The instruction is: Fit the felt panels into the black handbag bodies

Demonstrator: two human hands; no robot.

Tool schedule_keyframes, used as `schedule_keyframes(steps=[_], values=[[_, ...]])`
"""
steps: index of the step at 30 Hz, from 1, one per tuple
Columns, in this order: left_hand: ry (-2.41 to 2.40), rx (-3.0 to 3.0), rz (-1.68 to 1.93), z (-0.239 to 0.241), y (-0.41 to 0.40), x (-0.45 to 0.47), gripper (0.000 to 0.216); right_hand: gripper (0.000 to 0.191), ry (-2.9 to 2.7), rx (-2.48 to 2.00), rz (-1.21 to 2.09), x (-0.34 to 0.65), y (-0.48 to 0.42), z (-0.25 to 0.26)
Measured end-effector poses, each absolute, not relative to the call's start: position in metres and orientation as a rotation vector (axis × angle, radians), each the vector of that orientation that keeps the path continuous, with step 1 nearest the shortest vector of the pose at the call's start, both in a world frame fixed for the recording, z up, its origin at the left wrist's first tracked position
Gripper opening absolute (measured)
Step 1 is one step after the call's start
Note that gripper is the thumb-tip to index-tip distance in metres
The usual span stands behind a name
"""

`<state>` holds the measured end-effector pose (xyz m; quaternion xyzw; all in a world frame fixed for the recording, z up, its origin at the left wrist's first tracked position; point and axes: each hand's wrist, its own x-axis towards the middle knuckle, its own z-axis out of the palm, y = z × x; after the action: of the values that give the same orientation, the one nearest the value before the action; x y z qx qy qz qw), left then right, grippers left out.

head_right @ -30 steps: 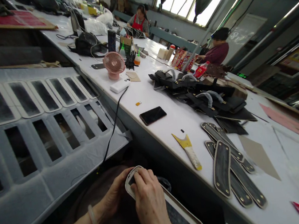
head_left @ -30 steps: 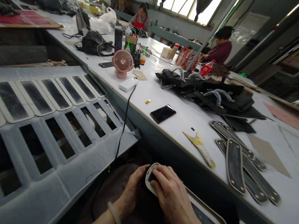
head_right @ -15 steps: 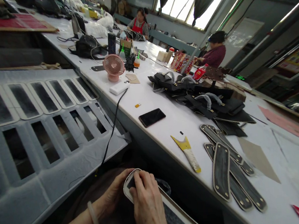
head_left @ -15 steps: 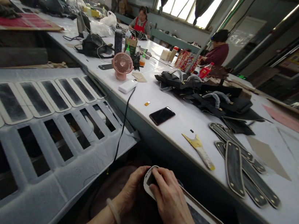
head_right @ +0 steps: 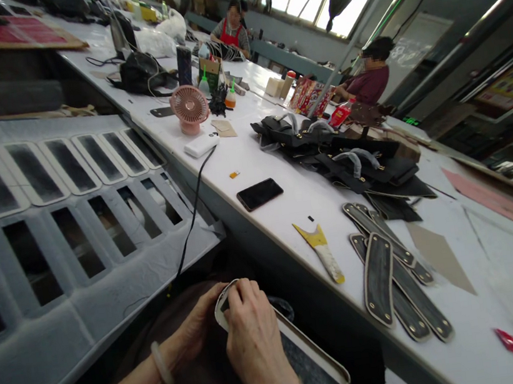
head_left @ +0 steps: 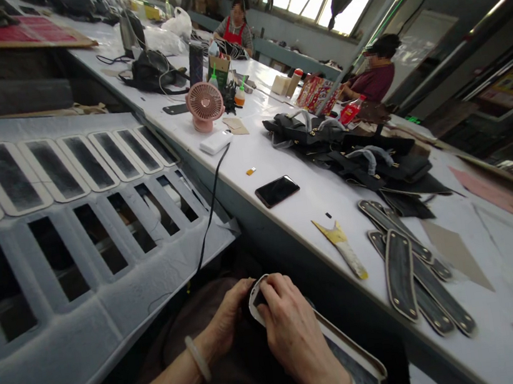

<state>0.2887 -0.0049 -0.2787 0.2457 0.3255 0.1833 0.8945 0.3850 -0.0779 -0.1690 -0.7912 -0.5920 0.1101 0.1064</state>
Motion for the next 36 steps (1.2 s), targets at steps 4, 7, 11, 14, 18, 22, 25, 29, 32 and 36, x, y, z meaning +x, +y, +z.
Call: schedule_keyframes(steps=[4, 7, 11, 14, 18, 22, 25, 29, 32, 36], values=[[0.686, 0.495, 0.38, -0.275, -0.003, 0.29, 0.03, 0.033, -1.722, -2.311, 0.323, 0.385, -0.08, -0.169], [0.683, 0.485, 0.348, -0.273, 0.0, 0.296, 0.032, 0.03, -1.696, -2.297, 0.33, 0.386, -0.082, -0.169], [0.703, 0.485, 0.355, -0.276, 0.0, 0.301, 0.033, 0.028, -1.648, -2.28, 0.338, 0.386, -0.083, -0.168], [0.714, 0.493, 0.349, -0.279, 0.0, 0.298, 0.033, 0.027, -1.63, -2.28, 0.342, 0.387, -0.082, -0.17], [0.712, 0.511, 0.327, -0.276, 0.002, 0.296, 0.034, 0.026, -1.611, -2.27, 0.354, 0.388, -0.083, -0.173], [0.718, 0.523, 0.33, -0.272, 0.004, 0.295, 0.033, 0.026, -1.63, -2.316, 0.344, 0.385, -0.083, -0.173], [0.73, 0.53, 0.324, -0.273, 0.005, 0.296, 0.037, 0.029, -1.676, -2.373, 0.342, 0.383, -0.08, -0.171], [0.737, 0.525, 0.301, -0.276, 0.008, 0.296, 0.036, 0.026, -1.712, -2.4, 0.351, 0.383, -0.078, -0.17], [0.731, 0.525, 0.316, -0.276, 0.008, 0.295, 0.034, 0.025, -1.706, -2.399, 0.344, 0.385, -0.077, -0.169], [0.724, 0.527, 0.311, -0.276, 0.007, 0.295, 0.034, 0.022, -1.694, -2.392, 0.36, 0.385, -0.077, -0.168]])
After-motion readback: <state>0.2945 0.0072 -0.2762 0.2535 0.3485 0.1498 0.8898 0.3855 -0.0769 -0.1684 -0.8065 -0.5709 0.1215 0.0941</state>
